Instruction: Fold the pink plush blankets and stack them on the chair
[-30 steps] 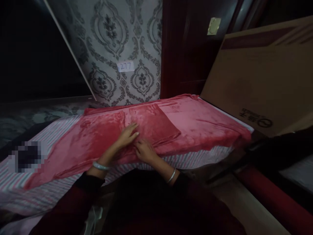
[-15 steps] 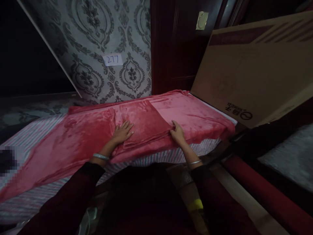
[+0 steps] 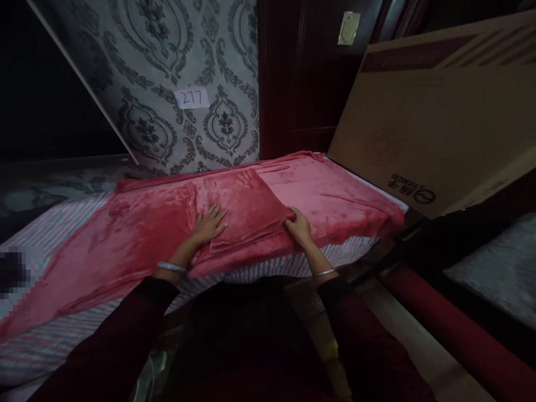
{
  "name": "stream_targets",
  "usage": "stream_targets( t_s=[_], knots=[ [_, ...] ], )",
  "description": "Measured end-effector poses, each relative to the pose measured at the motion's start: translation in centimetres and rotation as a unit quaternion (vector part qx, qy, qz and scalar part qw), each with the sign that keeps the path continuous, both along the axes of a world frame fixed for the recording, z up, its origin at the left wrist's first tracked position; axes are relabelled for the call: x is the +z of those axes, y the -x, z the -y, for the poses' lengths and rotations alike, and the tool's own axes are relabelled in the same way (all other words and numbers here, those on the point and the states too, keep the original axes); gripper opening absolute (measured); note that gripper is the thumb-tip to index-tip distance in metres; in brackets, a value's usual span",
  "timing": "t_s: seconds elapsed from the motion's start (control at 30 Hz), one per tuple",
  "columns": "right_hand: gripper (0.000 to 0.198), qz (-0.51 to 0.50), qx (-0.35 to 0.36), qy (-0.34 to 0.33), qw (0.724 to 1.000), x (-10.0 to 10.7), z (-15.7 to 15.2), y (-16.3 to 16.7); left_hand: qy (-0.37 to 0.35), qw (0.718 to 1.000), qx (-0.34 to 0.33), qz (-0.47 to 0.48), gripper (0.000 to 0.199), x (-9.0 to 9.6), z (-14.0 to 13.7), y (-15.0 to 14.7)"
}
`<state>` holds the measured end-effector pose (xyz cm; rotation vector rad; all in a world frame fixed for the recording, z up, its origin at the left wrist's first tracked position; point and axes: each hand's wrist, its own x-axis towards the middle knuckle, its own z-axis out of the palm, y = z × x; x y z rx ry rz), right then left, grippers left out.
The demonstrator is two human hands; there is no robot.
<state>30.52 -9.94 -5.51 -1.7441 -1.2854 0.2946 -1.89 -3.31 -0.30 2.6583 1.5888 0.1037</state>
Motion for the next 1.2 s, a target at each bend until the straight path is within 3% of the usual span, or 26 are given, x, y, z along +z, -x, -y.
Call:
stream_targets(
  t_s=[0.23,0.47,0.67,0.9,1.03,1.2],
  knots=[
    [0.056,0.069,-0.108,0.045,0.991,0.7,1.2,1.4,0.005,1.0,0.02,0.008,0.066,-0.3,0.1,-0.1],
    [0.059,0.08,-0.073,0.061,0.992,1.1,2.3,2.0,-0.029,0.999,0.014,0.023,0.06,-0.5,0.6,0.2],
    [0.057,0.089,-0.084,0.079,0.989,1.0,2.3,2.2,-0.081,0.995,0.017,0.046,0.042,0.4,1.8,0.1],
    [0.053,0.106,-0.074,0.091,0.987,1.4,2.5,2.7,-0.094,0.993,0.043,0.054,0.029,0.7,2.5,0.0],
    [0.051,0.11,-0.067,0.088,0.988,1.5,2.5,2.8,-0.081,0.994,0.05,0.047,0.025,1.5,1.5,0.0],
    [0.052,0.106,-0.072,0.098,0.987,1.5,2.4,2.9,-0.077,0.995,0.052,0.037,0.034,3.5,-1.8,-1.0]
  ],
)
